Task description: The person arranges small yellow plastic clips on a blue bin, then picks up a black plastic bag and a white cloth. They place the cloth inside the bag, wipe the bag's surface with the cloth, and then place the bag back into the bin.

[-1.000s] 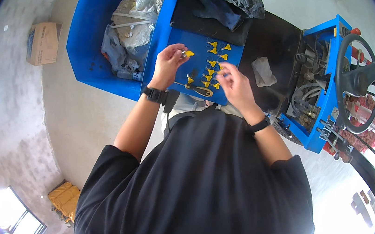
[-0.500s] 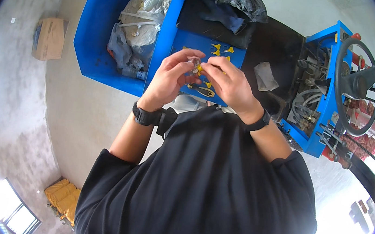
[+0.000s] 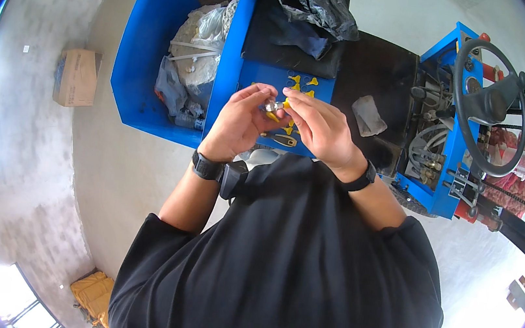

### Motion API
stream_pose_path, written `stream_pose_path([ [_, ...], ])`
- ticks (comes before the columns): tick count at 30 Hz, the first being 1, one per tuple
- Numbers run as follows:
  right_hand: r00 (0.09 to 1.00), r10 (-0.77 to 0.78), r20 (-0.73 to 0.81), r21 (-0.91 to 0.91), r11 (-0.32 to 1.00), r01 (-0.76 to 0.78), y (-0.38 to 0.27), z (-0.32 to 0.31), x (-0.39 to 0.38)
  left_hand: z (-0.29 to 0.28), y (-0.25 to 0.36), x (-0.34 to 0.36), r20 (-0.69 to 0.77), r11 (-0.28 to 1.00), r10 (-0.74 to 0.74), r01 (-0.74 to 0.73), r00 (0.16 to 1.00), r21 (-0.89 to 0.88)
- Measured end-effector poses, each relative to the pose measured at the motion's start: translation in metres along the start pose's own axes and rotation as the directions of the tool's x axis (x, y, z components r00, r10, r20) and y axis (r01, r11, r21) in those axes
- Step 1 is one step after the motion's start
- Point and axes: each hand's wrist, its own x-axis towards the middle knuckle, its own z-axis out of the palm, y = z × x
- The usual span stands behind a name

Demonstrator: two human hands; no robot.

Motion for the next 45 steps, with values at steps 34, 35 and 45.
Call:
stream_pose_path([
  [34,0.898,0.405,0.172,0.524,0.735,-0.432,-0.015,-0.027,0.021,0.033,0.025,-0.033,0.050,0.813,0.275,-0.260,0.960,0.521],
  [35,0.921,0.367,0.130,0.457,0.802,-0.384,-0.014,-0.026,0.021,0.032,0.025,-0.034,0.045,0.820,0.262,-0.246,0.964,0.516],
  [45,0.713,0.576,0.400,0.432,0.567,-0.701,-0.004,-0.029,0.020,0.053,0.022,-0.037,0.110,0.423,0.463,-0.329,0.879,0.844],
])
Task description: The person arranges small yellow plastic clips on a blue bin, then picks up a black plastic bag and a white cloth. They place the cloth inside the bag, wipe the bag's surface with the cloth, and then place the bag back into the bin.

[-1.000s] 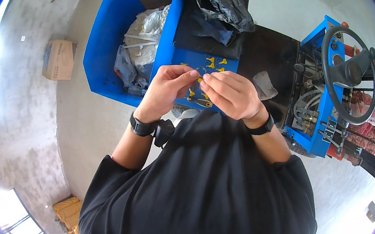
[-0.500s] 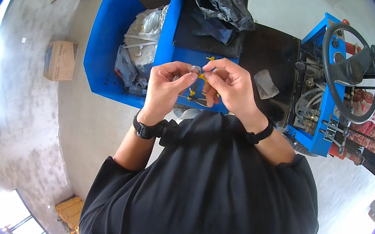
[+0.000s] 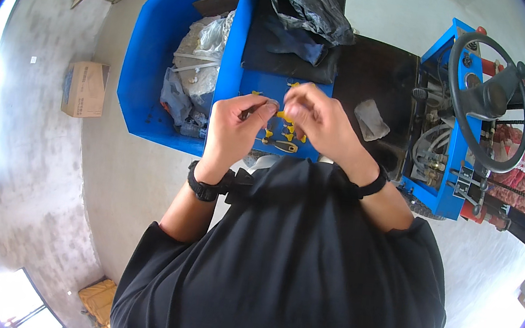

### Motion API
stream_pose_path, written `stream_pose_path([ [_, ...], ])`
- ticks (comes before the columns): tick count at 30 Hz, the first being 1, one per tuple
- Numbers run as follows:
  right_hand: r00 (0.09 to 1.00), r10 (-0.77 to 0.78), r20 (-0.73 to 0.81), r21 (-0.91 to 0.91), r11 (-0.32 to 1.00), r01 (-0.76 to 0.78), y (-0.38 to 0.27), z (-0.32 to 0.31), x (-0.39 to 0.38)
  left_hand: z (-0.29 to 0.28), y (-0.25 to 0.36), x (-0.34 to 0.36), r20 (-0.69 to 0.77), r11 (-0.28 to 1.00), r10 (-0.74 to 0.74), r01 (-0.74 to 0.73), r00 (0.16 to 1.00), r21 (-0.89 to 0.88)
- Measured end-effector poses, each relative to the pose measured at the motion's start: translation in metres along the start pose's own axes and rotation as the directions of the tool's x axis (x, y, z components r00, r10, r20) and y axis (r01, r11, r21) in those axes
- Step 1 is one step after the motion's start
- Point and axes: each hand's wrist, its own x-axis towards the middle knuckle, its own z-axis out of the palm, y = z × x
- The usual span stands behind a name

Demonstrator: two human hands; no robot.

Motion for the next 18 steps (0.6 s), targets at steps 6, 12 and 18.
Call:
stream_pose_path([
  [6,0.886,-0.461,0.050,-0.573,0.713,0.404,0.006,0.000,0.002,0.000,-0.006,0.002,0.029,0.997,-0.065,0.066,0.997,-0.047],
  [12,0.948,-0.310,-0.069,-0.192,0.937,0.293,0.002,0.007,0.001,0.002,-0.010,0.005,-0.001,0.994,-0.066,0.065,0.998,-0.089],
  [18,0.899,-0.431,0.075,-0.542,0.740,0.400,0.013,0.001,0.000,0.007,-0.012,0.006,0.061,0.993,-0.077,0.082,0.995,-0.086],
])
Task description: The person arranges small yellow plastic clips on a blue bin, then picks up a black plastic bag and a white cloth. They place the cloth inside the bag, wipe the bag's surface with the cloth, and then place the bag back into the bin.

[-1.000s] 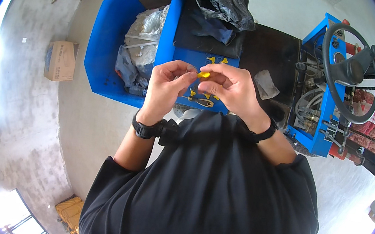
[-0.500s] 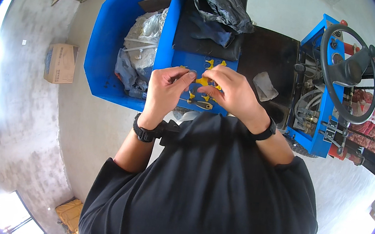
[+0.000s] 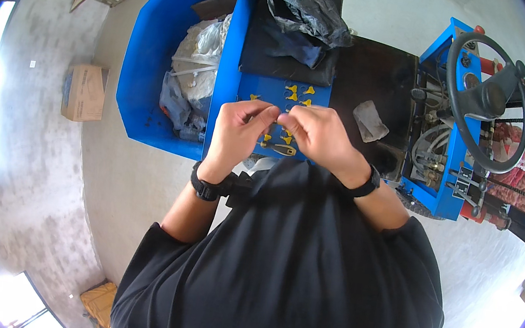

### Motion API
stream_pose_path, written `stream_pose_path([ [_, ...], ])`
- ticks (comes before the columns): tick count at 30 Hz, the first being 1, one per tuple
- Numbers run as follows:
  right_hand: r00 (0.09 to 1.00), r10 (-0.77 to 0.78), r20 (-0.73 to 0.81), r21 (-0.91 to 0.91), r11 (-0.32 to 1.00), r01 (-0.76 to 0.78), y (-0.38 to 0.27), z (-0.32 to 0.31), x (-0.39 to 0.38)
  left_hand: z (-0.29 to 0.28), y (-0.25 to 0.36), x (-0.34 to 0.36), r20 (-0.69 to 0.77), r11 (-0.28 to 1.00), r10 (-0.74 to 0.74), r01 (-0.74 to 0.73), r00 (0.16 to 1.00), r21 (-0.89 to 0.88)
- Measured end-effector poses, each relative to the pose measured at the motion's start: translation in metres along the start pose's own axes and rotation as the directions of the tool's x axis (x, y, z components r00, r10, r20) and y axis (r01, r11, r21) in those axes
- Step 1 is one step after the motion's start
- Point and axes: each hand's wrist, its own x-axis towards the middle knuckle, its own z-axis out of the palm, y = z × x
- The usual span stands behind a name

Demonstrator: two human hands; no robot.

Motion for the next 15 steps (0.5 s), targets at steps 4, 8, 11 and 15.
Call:
stream_pose_path([
  [4,0.724,0.446,0.527,0.600,0.408,-0.688,0.005,-0.003,0.004,0.002,0.001,0.006,0.001,0.990,0.102,-0.102,0.995,0.094],
  [8,0.971,-0.154,-0.184,-0.070,0.987,0.144,0.002,0.008,0.004,-0.002,-0.003,0.009,-0.014,0.998,-0.035,0.034,0.999,-0.061],
  [11,0.982,0.188,0.007,0.223,0.957,-0.185,-0.002,0.002,0.004,0.000,-0.004,0.010,0.009,1.000,-0.010,0.010,1.000,-0.011],
  [15,0.751,0.479,0.455,0.499,0.561,-0.660,-0.001,-0.012,0.014,-0.002,-0.002,0.012,0.000,1.000,0.000,0.000,1.000,0.023],
])
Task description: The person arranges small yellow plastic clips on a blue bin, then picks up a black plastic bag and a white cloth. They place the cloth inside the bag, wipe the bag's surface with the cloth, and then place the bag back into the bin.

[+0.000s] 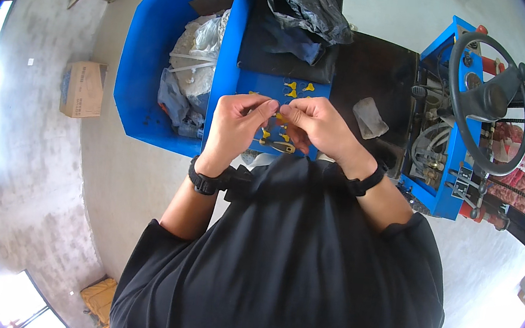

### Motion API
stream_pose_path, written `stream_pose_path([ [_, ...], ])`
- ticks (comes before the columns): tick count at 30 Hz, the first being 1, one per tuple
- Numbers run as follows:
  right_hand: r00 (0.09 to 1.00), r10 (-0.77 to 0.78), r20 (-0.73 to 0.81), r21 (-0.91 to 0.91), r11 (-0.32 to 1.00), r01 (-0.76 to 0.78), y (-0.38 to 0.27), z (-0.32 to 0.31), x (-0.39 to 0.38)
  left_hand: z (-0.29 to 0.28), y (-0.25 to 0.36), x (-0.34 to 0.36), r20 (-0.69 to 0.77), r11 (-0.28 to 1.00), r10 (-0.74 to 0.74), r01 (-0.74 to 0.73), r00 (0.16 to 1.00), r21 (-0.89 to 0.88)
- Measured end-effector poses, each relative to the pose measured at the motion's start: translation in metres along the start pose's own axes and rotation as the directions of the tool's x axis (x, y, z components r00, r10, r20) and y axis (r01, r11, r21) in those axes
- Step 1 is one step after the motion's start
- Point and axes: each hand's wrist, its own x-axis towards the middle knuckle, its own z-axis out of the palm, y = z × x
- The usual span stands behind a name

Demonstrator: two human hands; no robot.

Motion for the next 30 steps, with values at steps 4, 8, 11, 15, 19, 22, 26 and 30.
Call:
stream_pose_path([
  [4,0.777,-0.628,-0.038,-0.583,0.646,0.493,0.012,-0.001,0.005,-0.001,-0.003,0.001,0.008,0.994,-0.067,0.067,0.998,-0.082],
  [8,0.989,-0.148,-0.030,0.023,0.989,0.149,0.005,-0.002,0.002,0.002,0.005,-0.002,-0.028,0.998,0.055,-0.055,0.998,-0.006],
  [11,0.983,0.094,0.159,0.438,0.885,-0.156,0.009,-0.002,0.003,0.006,-0.005,0.003,-0.050,0.944,0.309,-0.300,0.950,0.138],
  [15,0.852,-0.472,-0.225,-0.165,0.881,0.444,0.007,0.012,0.005,0.002,0.000,-0.001,-0.079,0.999,0.017,-0.020,0.997,-0.042],
  [19,0.571,-0.820,0.043,-0.679,0.395,0.619,0.015,0.002,0.006,-0.001,-0.001,-0.005,-0.044,0.999,-0.029,0.027,0.999,-0.044],
  [22,0.996,-0.075,0.040,0.159,0.985,0.068,0.015,-0.001,0.003,0.005,-0.005,-0.003,-0.065,0.975,0.193,-0.185,0.979,0.121],
  [26,0.983,-0.170,-0.073,0.052,0.983,0.174,0.015,0.009,-0.005,0.003,0.001,-0.004,-0.039,0.994,0.080,-0.077,0.996,0.076],
  [30,0.693,-0.721,0.005,-0.693,0.497,0.522,0.015,0.015,-0.011,0.000,-0.002,-0.007,-0.015,0.999,-0.039,0.039,0.999,0.005],
])
